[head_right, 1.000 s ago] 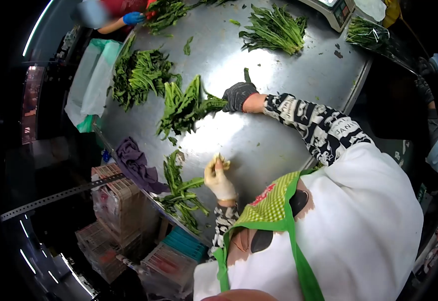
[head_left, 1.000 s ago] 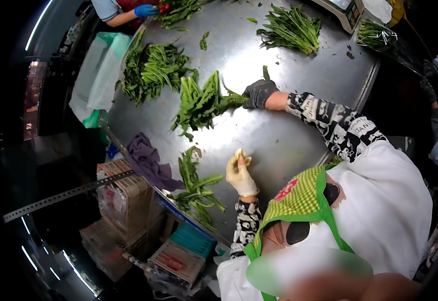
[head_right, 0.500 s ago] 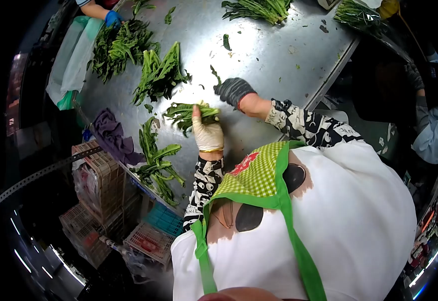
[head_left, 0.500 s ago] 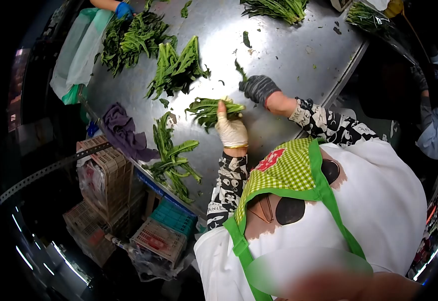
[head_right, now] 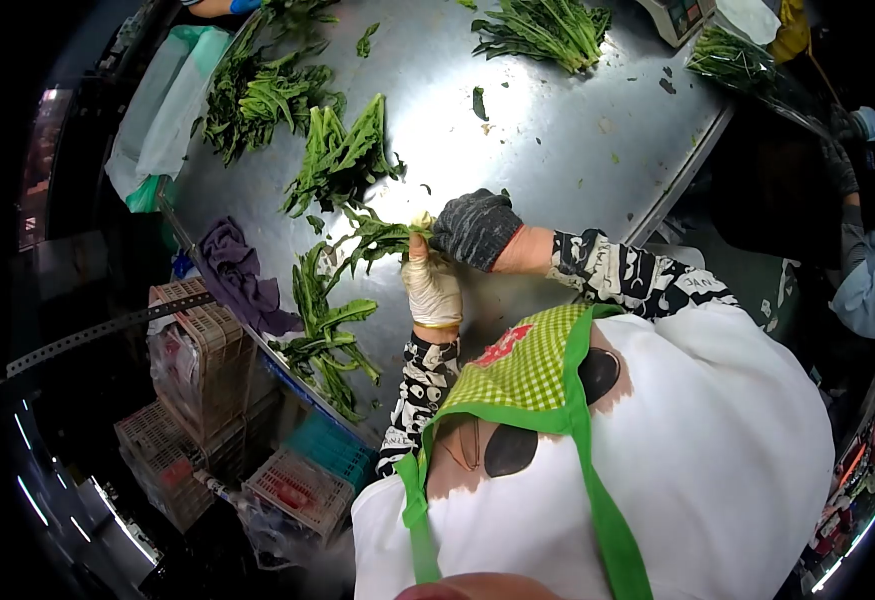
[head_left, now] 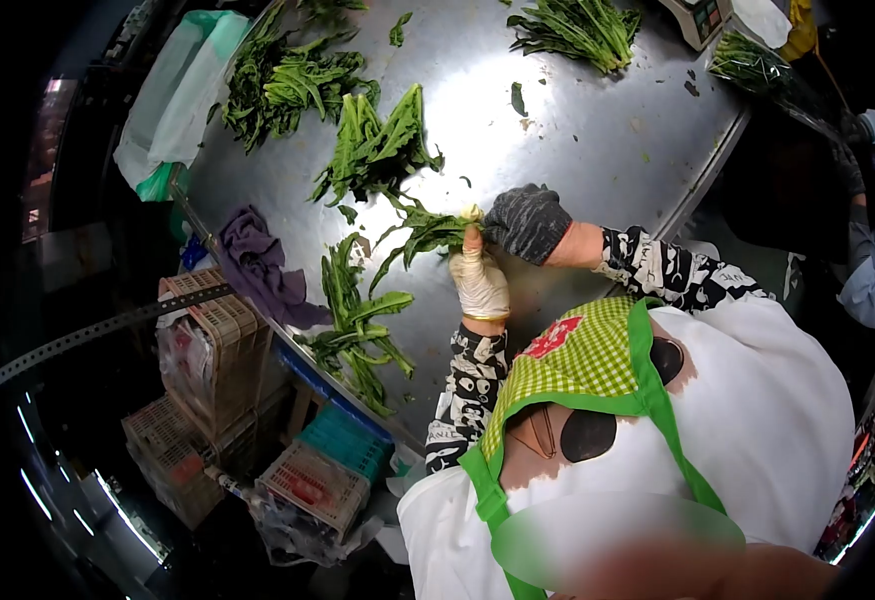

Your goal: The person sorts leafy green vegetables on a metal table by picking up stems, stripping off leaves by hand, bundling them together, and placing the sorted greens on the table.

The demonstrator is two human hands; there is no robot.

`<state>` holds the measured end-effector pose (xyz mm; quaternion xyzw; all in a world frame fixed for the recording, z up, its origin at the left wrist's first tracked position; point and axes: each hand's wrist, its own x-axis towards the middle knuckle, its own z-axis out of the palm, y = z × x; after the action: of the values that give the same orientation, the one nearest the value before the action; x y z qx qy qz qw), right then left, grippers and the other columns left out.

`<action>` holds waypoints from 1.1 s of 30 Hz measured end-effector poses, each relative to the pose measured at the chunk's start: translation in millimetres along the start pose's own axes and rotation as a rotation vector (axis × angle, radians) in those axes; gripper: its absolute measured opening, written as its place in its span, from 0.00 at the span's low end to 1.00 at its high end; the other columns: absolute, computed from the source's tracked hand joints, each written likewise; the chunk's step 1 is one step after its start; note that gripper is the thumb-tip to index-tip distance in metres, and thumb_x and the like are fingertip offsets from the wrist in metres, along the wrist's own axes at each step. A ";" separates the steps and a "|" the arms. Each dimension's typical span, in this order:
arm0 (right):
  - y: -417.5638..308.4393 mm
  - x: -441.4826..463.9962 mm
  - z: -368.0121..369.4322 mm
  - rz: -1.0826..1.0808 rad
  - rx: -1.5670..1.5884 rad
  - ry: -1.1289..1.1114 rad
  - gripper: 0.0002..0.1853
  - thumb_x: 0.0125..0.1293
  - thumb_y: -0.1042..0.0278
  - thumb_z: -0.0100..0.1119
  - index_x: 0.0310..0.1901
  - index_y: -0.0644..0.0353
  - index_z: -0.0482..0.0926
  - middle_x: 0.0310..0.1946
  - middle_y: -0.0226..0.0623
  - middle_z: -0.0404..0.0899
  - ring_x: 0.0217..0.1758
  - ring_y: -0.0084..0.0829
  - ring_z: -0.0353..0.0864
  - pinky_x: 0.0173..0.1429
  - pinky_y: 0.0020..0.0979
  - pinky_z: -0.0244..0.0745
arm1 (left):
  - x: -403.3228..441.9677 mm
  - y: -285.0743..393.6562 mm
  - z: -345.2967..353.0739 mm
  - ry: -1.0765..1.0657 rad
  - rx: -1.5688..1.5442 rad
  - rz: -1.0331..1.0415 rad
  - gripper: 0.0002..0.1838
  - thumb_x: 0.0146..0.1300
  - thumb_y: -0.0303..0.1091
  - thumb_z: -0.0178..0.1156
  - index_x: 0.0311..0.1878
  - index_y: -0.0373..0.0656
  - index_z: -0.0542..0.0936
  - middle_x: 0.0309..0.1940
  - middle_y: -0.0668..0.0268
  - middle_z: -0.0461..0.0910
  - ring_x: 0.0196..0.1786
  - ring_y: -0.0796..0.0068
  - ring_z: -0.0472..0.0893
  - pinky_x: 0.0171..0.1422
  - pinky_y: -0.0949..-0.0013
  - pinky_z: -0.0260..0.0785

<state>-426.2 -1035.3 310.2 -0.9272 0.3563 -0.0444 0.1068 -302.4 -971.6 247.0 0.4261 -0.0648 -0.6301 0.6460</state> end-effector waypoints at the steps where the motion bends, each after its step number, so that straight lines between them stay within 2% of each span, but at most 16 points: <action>1: 0.1 1.3 -4.0 -0.013 -0.035 -0.046 0.11 0.60 0.62 0.52 0.30 0.57 0.82 0.26 0.44 0.78 0.31 0.43 0.81 0.35 0.42 0.75 | -4.2 6.3 7.7 -0.003 0.003 0.014 0.15 0.63 0.41 0.65 0.45 0.39 0.80 0.43 0.68 0.80 0.46 0.77 0.77 0.52 0.71 0.68; 5: 16.9 2.6 45.8 0.006 0.074 0.172 0.09 0.59 0.64 0.52 0.33 0.58 0.81 0.27 0.44 0.79 0.30 0.44 0.81 0.36 0.40 0.77 | -9.7 5.9 20.6 0.111 0.190 0.156 0.14 0.59 0.35 0.69 0.45 0.38 0.81 0.41 0.70 0.80 0.41 0.81 0.76 0.49 0.76 0.69; 7: 30.3 16.3 58.9 0.033 0.157 0.145 0.09 0.58 0.65 0.53 0.35 0.57 0.81 0.30 0.44 0.80 0.32 0.44 0.81 0.38 0.41 0.77 | -2.3 -10.5 14.2 0.285 0.295 0.149 0.13 0.57 0.31 0.70 0.43 0.37 0.81 0.40 0.71 0.80 0.38 0.82 0.75 0.46 0.76 0.69; 8: 38.0 23.9 63.8 0.047 0.199 0.132 0.09 0.58 0.65 0.53 0.36 0.56 0.81 0.31 0.44 0.81 0.32 0.44 0.81 0.39 0.41 0.77 | -10.8 5.9 36.8 0.219 0.352 0.346 0.13 0.58 0.29 0.69 0.44 0.36 0.80 0.39 0.69 0.80 0.38 0.79 0.77 0.47 0.74 0.71; 9: 50.8 26.8 77.9 0.061 0.224 0.186 0.10 0.58 0.64 0.53 0.37 0.54 0.82 0.32 0.44 0.81 0.33 0.44 0.82 0.40 0.42 0.77 | -13.7 6.1 37.1 0.215 0.341 0.371 0.12 0.59 0.29 0.67 0.45 0.35 0.79 0.39 0.69 0.80 0.39 0.78 0.77 0.48 0.72 0.72; 12: 59.2 64.3 7.8 0.089 0.139 -0.503 0.12 0.66 0.57 0.51 0.38 0.50 0.83 0.33 0.39 0.83 0.37 0.42 0.82 0.41 0.42 0.77 | -14.7 15.0 29.3 0.141 0.272 0.404 0.13 0.61 0.26 0.64 0.48 0.35 0.77 0.42 0.66 0.80 0.42 0.75 0.78 0.50 0.69 0.73; 13: 65.8 76.9 -7.4 0.165 0.108 -0.431 0.13 0.67 0.55 0.52 0.40 0.50 0.83 0.33 0.39 0.83 0.36 0.41 0.83 0.41 0.42 0.78 | -10.5 12.3 24.8 0.152 0.208 0.460 0.13 0.63 0.24 0.61 0.50 0.37 0.76 0.45 0.64 0.79 0.45 0.73 0.79 0.51 0.66 0.74; 14: 73.6 91.1 -20.1 0.243 0.079 -0.359 0.14 0.67 0.53 0.53 0.42 0.51 0.83 0.33 0.38 0.84 0.36 0.40 0.83 0.41 0.42 0.79 | -10.0 14.5 24.1 0.128 0.116 0.398 0.13 0.64 0.24 0.60 0.51 0.37 0.75 0.45 0.63 0.79 0.45 0.71 0.80 0.51 0.65 0.75; 16: 93.7 127.4 -40.2 0.408 0.368 -0.117 0.19 0.64 0.52 0.57 0.53 0.49 0.80 0.44 0.39 0.83 0.44 0.40 0.83 0.50 0.40 0.78 | -11.9 17.8 25.1 0.073 -0.069 0.269 0.13 0.65 0.24 0.58 0.53 0.37 0.75 0.46 0.62 0.79 0.46 0.69 0.80 0.52 0.63 0.76; 18: 119.3 160.0 -31.2 0.219 0.228 0.133 0.18 0.65 0.62 0.57 0.57 0.50 0.78 0.51 0.42 0.81 0.50 0.41 0.82 0.57 0.37 0.76 | -12.7 18.6 33.2 0.104 -0.067 0.231 0.12 0.65 0.23 0.56 0.51 0.35 0.74 0.41 0.62 0.78 0.40 0.68 0.80 0.45 0.66 0.76; 20: 133.9 189.6 -12.5 0.191 0.064 0.107 0.21 0.65 0.63 0.57 0.61 0.49 0.75 0.53 0.44 0.79 0.51 0.42 0.81 0.58 0.38 0.74 | -13.3 17.5 36.8 0.041 -0.041 0.185 0.11 0.65 0.23 0.56 0.51 0.36 0.74 0.39 0.63 0.78 0.38 0.69 0.80 0.43 0.67 0.76; 21: 150.9 205.1 7.0 0.189 0.180 0.038 0.18 0.64 0.62 0.57 0.56 0.50 0.79 0.51 0.44 0.80 0.51 0.43 0.81 0.56 0.39 0.75 | -13.3 15.6 41.0 0.034 -0.035 0.206 0.11 0.65 0.23 0.57 0.50 0.36 0.74 0.35 0.64 0.77 0.33 0.72 0.78 0.40 0.70 0.74; 24: 142.0 192.5 -2.3 0.122 -0.058 -0.164 0.15 0.62 0.59 0.59 0.50 0.51 0.83 0.48 0.45 0.81 0.48 0.42 0.82 0.54 0.39 0.76 | -14.1 12.1 34.6 0.028 0.011 0.182 0.13 0.63 0.22 0.60 0.51 0.37 0.75 0.26 0.69 0.74 0.25 0.80 0.70 0.30 0.75 0.64; 26: 133.0 165.6 -7.4 0.249 0.066 -0.032 0.13 0.56 0.55 0.63 0.39 0.51 0.87 0.34 0.43 0.85 0.38 0.42 0.85 0.46 0.41 0.79 | -11.5 10.5 22.4 0.018 0.002 0.160 0.15 0.63 0.23 0.60 0.54 0.36 0.74 0.23 0.72 0.71 0.22 0.83 0.67 0.28 0.75 0.62; 30: 113.6 113.8 -10.3 0.441 0.048 -0.257 0.18 0.53 0.45 0.64 0.39 0.46 0.86 0.33 0.39 0.85 0.37 0.41 0.84 0.45 0.41 0.78 | -11.0 12.3 14.4 -0.025 -0.124 0.036 0.19 0.66 0.24 0.57 0.60 0.40 0.73 0.19 0.76 0.65 0.21 0.85 0.61 0.28 0.76 0.58; 33: 98.0 72.4 3.0 0.524 0.181 -0.212 0.22 0.53 0.42 0.63 0.38 0.53 0.86 0.32 0.41 0.85 0.36 0.41 0.84 0.45 0.39 0.77 | -0.9 4.0 18.0 0.051 -0.295 -0.131 0.18 0.67 0.33 0.60 0.59 0.42 0.74 0.22 0.76 0.66 0.23 0.83 0.62 0.31 0.76 0.61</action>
<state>-435.9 -1154.2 285.2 -0.7899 0.5648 0.0502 0.2337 -310.7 -979.8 261.3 0.3460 0.0729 -0.6624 0.6604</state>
